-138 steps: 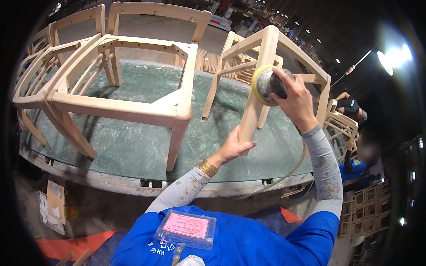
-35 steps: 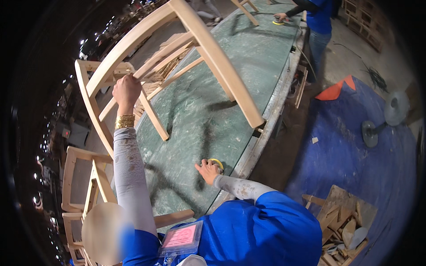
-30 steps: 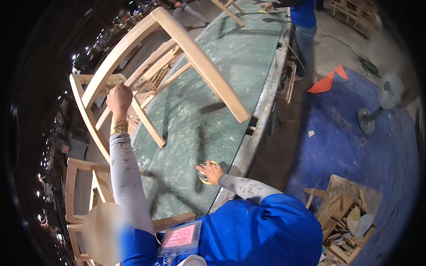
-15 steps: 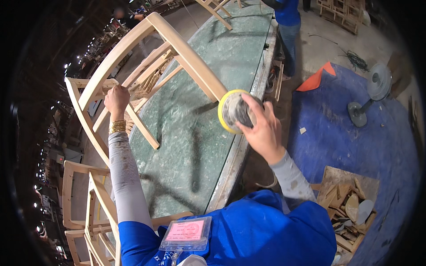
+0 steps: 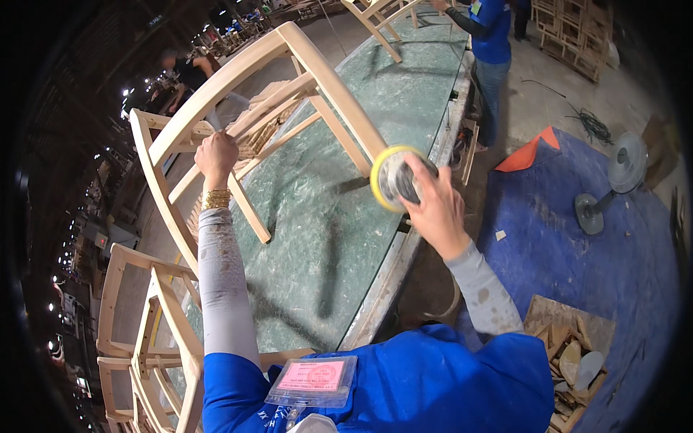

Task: The person uses a handheld orbital sander to smooth the surfaces of wooden chair frames. They systematically sand the legs, seat frame, and backrest of each chair, frequently repositioning the furniture to access different angles. The person handles multiple chairs in a continuous workflow on a factory floor.

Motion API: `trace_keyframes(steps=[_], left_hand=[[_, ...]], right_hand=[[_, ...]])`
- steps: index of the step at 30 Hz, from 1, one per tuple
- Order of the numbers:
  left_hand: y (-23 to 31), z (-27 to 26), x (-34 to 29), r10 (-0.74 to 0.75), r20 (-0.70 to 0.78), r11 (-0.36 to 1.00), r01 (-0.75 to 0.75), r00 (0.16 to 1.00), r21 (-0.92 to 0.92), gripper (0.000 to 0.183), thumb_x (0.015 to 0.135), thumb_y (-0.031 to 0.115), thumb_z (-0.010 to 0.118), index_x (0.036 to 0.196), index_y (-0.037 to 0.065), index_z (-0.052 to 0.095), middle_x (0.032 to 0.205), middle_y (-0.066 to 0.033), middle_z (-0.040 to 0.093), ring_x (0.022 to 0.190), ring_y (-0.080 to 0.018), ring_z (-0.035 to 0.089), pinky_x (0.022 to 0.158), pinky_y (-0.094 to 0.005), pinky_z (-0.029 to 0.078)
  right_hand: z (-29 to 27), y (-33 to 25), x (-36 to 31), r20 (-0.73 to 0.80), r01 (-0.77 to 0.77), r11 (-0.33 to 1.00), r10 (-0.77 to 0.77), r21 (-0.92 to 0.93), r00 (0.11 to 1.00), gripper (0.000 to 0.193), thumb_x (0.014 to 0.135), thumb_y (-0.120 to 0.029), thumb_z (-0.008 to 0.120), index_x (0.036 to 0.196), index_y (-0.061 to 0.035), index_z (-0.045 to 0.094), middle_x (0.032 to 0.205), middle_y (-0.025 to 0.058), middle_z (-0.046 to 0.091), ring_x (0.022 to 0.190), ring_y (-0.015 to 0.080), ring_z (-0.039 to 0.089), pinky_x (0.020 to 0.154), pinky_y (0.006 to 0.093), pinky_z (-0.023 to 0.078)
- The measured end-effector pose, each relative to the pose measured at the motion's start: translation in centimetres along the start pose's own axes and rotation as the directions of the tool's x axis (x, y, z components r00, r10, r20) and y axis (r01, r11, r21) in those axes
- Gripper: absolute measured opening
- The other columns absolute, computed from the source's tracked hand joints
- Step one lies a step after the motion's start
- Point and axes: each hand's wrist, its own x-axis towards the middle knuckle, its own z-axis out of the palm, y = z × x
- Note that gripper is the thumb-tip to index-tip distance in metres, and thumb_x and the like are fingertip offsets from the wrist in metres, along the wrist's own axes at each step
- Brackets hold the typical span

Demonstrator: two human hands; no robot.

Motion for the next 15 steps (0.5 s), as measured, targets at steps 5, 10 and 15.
trace_keyframes(steps=[5,10,15], left_hand=[[-0.7,-0.1,0.1,0.016,-0.007,1.000,-0.016,1.000,0.024,0.019,0.077,0.027,0.058,0.076,0.011,0.069,0.075,-0.0148,0.066,0.072,-0.0326,0.065,0.066,-0.0418,0.052],[-0.8,0.2,0.4,-0.041,0.024,0.998,0.040,0.999,0.041,0.026,0.079,0.027,0.051,0.076,0.008,0.068,0.077,-0.0171,0.066,0.073,-0.0356,0.064,0.068,-0.0447,0.052],[-0.3,0.0,-0.1,-0.034,0.034,0.999,0.033,0.999,0.031,0.022,0.079,0.025,0.052,0.078,0.010,0.068,0.076,-0.0157,0.066,0.073,-0.0343,0.064,0.068,-0.0431,0.052]], right_hand=[[-0.7,0.4,-0.8,0.026,0.059,0.998,-0.058,-0.020,0.998,0.065,0.069,-0.014,0.073,0.128,-0.0236,0.045,0.097,0.0166,0.048,0.082,0.0392,0.057,0.067,0.0456,0.048],[-1.3,-0.5,-9.5,0.379,-0.018,0.986,-0.048,0.168,0.924,0.067,0.062,-0.018,0.079,0.123,-0.0226,0.051,0.092,0.0114,0.051,0.075,0.0329,0.061,0.065,0.0418,0.051],[10.9,-1.2,-13.2,0.767,-0.052,0.984,-0.099,0.170,0.633,0.080,0.067,-0.026,0.076,0.136,-0.0280,0.033,0.100,0.0180,0.051,0.081,0.0377,0.059,0.069,0.0454,0.050]])
